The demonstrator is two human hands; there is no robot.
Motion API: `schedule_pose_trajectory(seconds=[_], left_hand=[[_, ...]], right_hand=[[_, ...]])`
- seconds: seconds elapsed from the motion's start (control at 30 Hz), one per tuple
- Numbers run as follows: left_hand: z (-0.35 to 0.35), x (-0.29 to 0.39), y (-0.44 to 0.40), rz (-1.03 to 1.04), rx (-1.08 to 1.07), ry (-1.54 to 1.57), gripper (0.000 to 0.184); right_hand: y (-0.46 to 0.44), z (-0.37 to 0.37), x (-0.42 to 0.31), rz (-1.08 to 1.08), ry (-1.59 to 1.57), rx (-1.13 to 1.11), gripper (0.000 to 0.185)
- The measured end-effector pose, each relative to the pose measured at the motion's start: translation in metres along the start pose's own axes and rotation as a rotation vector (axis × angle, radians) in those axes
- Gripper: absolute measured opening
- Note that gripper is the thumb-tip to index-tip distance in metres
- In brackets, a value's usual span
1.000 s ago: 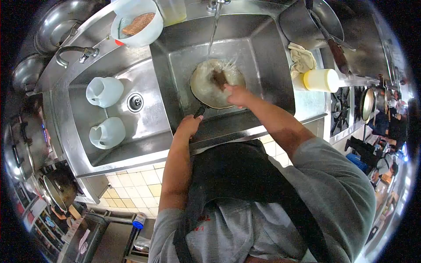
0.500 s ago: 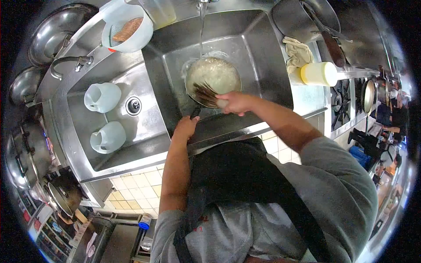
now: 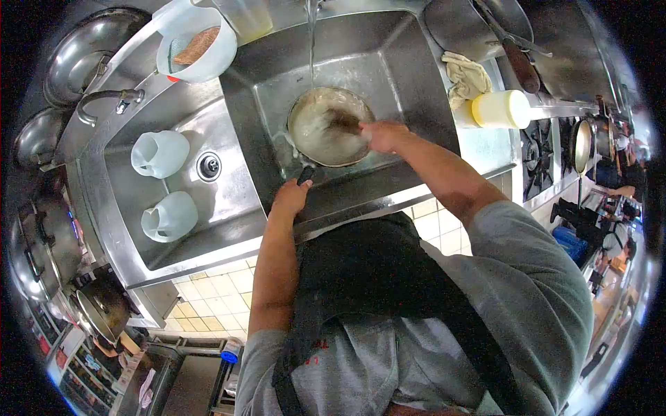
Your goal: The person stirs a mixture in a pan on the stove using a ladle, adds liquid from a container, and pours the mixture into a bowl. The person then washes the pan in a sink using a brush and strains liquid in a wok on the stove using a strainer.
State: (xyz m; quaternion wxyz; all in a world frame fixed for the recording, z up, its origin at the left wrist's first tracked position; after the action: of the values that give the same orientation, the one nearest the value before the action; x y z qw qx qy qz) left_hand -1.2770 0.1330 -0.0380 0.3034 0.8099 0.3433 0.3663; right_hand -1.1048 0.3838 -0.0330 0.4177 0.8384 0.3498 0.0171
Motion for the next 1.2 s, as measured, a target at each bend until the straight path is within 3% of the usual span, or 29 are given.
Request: schedule_pose_trajectory(seconds=[0.03, 0.1, 0.2, 0.37, 0.47, 0.53, 0.63, 0.67, 0.73, 0.87, 0.93, 1.03, 1.07, 1.2], left_hand=[[-0.001, 0.001, 0.002, -0.002, -0.001, 0.0, 0.068], [-0.006, 0.009, 0.005, -0.025, -0.043, -0.034, 0.068], [-0.004, 0.005, 0.004, -0.019, -0.021, -0.013, 0.067], [-0.005, 0.01, 0.009, -0.028, 0.015, -0.015, 0.062], [-0.001, 0.005, 0.006, -0.048, 0.05, -0.023, 0.059], [0.005, 0.001, 0.005, -0.052, 0.073, -0.028, 0.058], [0.005, 0.0, 0.0, -0.025, 0.124, -0.09, 0.059], [0.002, 0.003, 0.001, -0.063, 0.082, -0.094, 0.056], [0.001, 0.006, 0.005, -0.098, 0.033, -0.107, 0.054], [-0.01, 0.015, 0.014, -0.108, 0.127, -0.119, 0.043], [-0.014, 0.019, 0.017, -0.123, 0.122, -0.131, 0.04], [-0.01, 0.017, 0.016, -0.143, 0.065, -0.158, 0.043], [-0.011, 0.018, 0.016, -0.131, 0.063, -0.161, 0.043], [-0.013, 0.022, 0.014, -0.108, 0.092, -0.208, 0.043]], right_hand=[[0.004, -0.001, -0.007, -0.001, 0.0, -0.002, 0.075], [0.027, -0.005, -0.028, 0.246, -0.362, -0.193, 0.076], [0.068, -0.001, -0.061, 0.164, -0.536, -0.372, 0.078], [0.047, -0.014, -0.015, 0.207, -0.213, -0.368, 0.08], [0.045, -0.014, -0.018, 0.328, -0.267, -0.285, 0.08], [0.065, -0.006, -0.045, 0.223, -0.509, -0.397, 0.08], [0.077, -0.011, -0.03, 0.21, -0.623, -0.544, 0.078], [0.077, -0.017, -0.025, 0.21, -0.619, -0.545, 0.078], [0.075, -0.028, -0.005, 0.298, -0.207, -0.401, 0.075], [0.062, -0.005, 0.01, 0.39, -0.452, -0.263, 0.073], [0.079, 0.004, -0.006, 0.317, -0.647, -0.594, 0.07], [0.085, -0.004, 0.015, 0.352, -0.65, -0.653, 0.075], [0.091, -0.015, 0.013, 0.365, -0.431, -0.509, 0.073], [0.089, -0.011, 0.01, 0.426, -0.399, -0.38, 0.073]])
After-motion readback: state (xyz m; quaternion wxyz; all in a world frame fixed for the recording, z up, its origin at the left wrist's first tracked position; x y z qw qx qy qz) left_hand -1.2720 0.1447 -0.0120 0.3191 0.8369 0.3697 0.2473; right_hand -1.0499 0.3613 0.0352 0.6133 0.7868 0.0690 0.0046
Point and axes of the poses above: each hand's wrist, its own y-axis away from the middle knuckle, its own z-axis out of the palm, x = y × z, the point moved 4 cm from there along -y, towards the middle knuckle, and after that the axes turned 4 degrees about z, right-handed, at the moved point
